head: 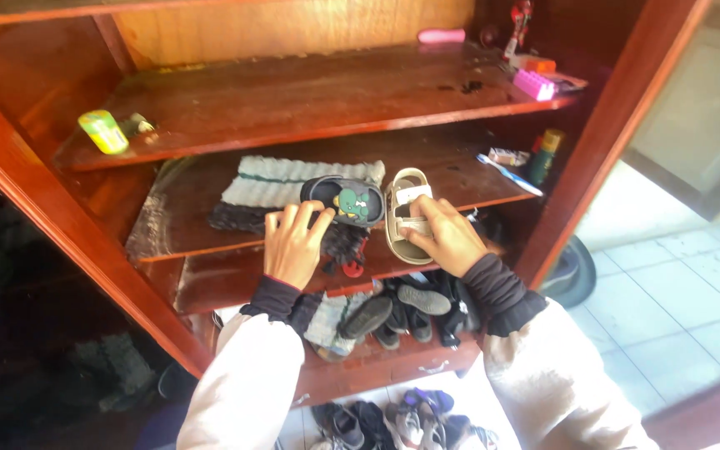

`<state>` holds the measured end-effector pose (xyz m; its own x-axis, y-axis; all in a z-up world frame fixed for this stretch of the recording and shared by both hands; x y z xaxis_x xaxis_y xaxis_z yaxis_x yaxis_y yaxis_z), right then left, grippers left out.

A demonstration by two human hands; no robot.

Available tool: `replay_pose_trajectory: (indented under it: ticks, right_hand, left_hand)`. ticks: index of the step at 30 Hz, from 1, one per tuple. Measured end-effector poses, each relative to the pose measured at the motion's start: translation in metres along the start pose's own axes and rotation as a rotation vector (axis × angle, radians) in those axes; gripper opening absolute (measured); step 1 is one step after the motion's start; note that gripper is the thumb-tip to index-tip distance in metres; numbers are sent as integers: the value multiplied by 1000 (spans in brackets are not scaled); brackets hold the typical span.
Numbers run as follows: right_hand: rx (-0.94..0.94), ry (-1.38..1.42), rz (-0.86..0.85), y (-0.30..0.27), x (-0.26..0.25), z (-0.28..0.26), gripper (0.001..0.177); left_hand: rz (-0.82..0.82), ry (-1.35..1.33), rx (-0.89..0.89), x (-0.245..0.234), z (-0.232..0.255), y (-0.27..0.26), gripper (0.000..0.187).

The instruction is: Organizing and tidying shoes and other items in a wooden storage cabinet.

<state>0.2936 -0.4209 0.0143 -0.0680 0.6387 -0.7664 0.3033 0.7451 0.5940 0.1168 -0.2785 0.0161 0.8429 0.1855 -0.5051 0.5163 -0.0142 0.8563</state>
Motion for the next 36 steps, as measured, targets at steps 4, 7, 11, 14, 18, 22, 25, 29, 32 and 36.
replay_pose_trajectory:
  ticks: [4,7,11,14,18,22,25,29,32,36]
  right_hand:
    - [-87,3,81,-37,-3,-3,33]
    - [46,0,13,-64,7,7,34]
    - [42,19,-20,-106,22,8,33]
    - [80,43,-61,-139,35,12,33]
    - [84,71,-78,-179,50,16,33]
    - [199,75,-158,-221,77,30,34]
    - [294,117,-222,-250,96,38,35]
    - [313,104,-189,-281,108,41,34]
    - [391,106,-211,-305,119,48,34]
    - [454,78,-230,-327,128,55,35]
  left_hand:
    - [-20,-16,-9,14,28,-22,36]
    - [-39,-41,-20,30,45,-44,36]
    - [-75,-73,-65,48,66,-82,35]
    - [-108,-101,-83,53,85,-110,38]
    - [-144,-132,-112,68,106,-147,42]
    - [-213,-169,-156,88,125,-190,38]
    - [-276,-198,-177,97,139,-209,37]
    - [-361,-282,-211,109,157,-232,37]
    - [-414,-359,-231,117,171,-248,36]
    - [-442,-490,-253,126,184,-263,36]
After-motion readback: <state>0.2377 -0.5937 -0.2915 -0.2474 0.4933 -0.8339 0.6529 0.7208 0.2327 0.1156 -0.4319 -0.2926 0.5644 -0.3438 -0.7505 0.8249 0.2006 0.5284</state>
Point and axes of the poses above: each hand's wrist, its own y-axis towards the middle knuckle, its own x-axis out of the palm, z = x × y, the point moved 9 cm from there along y, towards the middle knuckle, and after that the axes turned 8 degrees about -y, right-handed, at the moved point
